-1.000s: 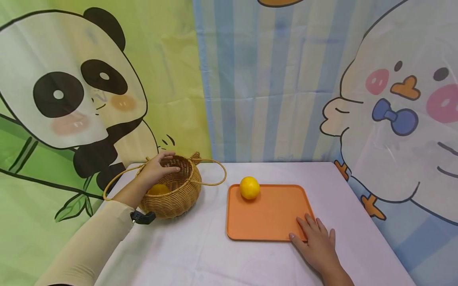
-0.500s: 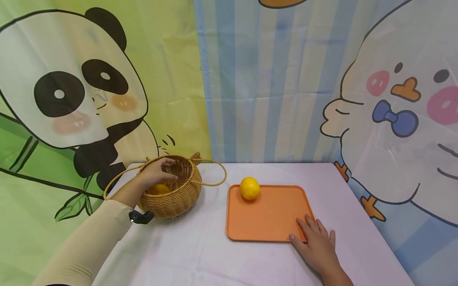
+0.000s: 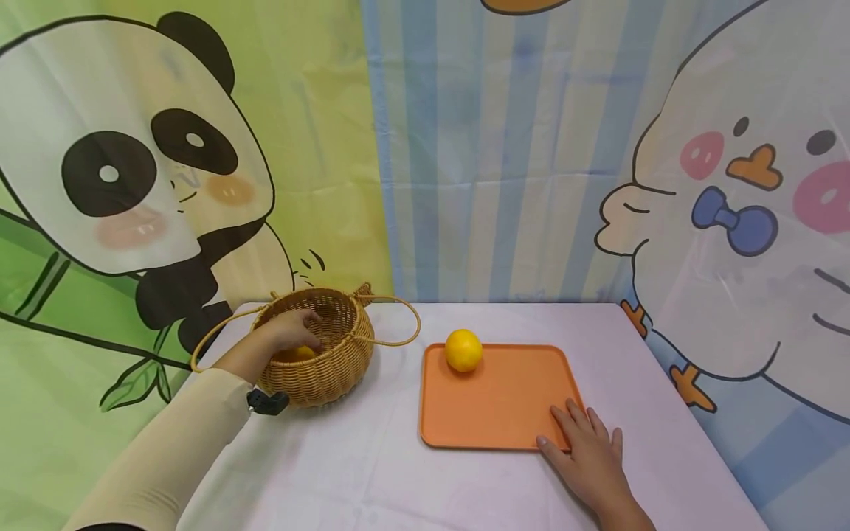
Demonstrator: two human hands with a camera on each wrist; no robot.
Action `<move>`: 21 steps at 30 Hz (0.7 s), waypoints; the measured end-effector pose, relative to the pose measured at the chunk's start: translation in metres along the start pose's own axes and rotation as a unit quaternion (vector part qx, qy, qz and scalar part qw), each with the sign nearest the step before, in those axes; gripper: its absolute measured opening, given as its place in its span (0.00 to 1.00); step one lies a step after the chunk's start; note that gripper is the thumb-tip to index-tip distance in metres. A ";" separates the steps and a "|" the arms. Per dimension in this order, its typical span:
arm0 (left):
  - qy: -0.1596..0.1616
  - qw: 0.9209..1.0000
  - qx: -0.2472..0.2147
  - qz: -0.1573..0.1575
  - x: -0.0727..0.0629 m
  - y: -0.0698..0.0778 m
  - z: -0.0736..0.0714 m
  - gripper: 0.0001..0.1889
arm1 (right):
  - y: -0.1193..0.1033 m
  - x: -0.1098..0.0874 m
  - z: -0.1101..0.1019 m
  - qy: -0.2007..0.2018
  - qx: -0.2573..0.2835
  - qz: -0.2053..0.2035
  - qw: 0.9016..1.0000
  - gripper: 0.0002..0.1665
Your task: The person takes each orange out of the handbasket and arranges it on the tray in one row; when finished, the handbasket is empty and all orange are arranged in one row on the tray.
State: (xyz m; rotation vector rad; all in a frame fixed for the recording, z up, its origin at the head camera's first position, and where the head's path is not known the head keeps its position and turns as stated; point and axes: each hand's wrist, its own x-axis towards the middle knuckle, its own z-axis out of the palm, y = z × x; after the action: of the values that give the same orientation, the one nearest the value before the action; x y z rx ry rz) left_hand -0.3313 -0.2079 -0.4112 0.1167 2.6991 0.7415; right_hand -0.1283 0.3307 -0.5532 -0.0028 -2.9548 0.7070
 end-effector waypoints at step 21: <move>-0.048 0.992 0.114 -0.013 0.001 0.004 0.008 0.31 | 0.000 0.000 0.000 0.008 -0.001 0.000 1.000 0.52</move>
State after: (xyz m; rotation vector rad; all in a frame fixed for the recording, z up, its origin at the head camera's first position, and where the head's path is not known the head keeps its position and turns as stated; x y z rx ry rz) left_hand -0.3296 -0.2009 -0.4159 0.1670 2.6773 0.4055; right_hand -0.1287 0.3302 -0.5531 -0.0082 -2.9410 0.7008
